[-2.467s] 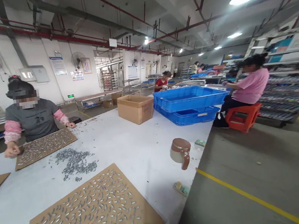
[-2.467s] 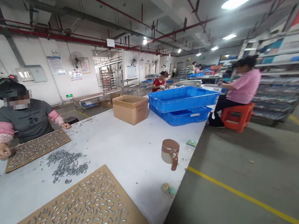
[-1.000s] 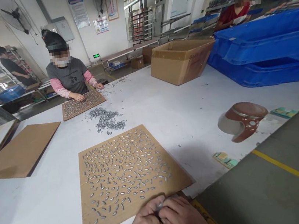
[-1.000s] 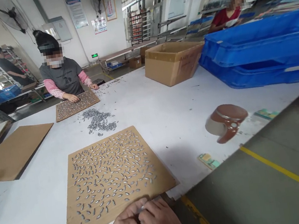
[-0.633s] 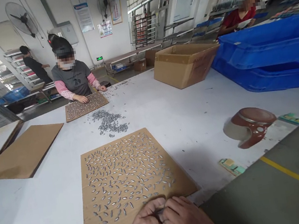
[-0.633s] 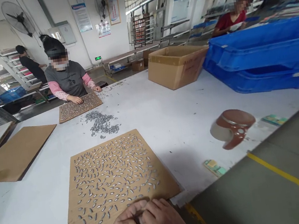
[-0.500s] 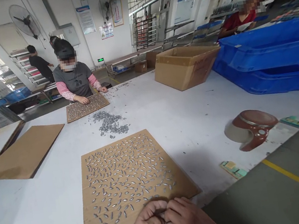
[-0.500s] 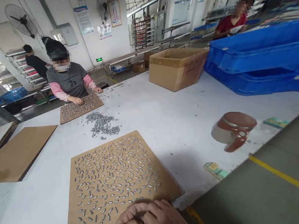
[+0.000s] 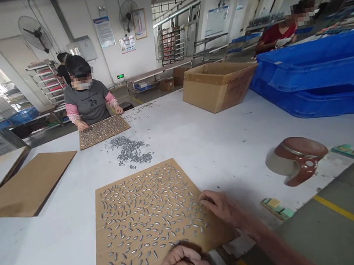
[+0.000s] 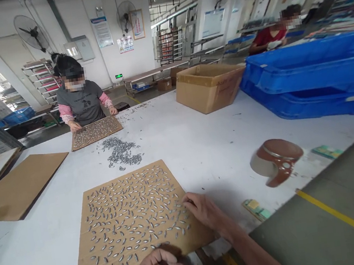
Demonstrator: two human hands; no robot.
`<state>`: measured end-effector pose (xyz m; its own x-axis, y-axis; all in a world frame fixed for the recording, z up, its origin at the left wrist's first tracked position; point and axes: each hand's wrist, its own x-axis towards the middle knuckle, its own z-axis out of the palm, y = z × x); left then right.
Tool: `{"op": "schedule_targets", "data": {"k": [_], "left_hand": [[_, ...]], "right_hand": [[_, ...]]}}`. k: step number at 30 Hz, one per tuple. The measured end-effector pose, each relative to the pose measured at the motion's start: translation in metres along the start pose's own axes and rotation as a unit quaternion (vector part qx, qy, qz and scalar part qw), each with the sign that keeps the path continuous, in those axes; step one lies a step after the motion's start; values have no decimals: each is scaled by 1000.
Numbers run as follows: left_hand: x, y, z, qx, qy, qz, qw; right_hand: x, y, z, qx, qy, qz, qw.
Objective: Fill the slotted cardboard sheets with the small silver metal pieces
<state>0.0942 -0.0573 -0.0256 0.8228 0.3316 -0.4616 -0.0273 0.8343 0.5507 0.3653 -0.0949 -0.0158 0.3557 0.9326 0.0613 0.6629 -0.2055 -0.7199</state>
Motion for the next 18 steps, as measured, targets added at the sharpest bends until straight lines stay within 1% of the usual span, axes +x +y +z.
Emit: {"op": "schedule_targets", "data": {"k": [3,6,9,11,13,15,16,18], "left_hand": [[2,-1,-6,-4,11,15,1000],[3,0,-9,-11,18,19,1000],[5,1,-8,-10,19,13,1000],[6,2,-6,-11,20,13,1000],[7,3,-3,-18,20,17,999],[7,5,2,-30,13,17,999],[7,5,4,-37,5,11,999],[6,7,9,-53,-22,-9,998]], "right_hand": [[13,12,7,-9,-13,-28,1000],[19,15,14,-31,-17,-41,999],[25,15,14,-42,-16,-45,998],[25,13,10,-41,1,-39,998],[17,7,6,-37,33,-32,998],[-2,-5,8,-38,63,-41,996],[-15,-12,11,-45,69,-61,995],[-46,-28,25,-76,54,-124,988]]}}
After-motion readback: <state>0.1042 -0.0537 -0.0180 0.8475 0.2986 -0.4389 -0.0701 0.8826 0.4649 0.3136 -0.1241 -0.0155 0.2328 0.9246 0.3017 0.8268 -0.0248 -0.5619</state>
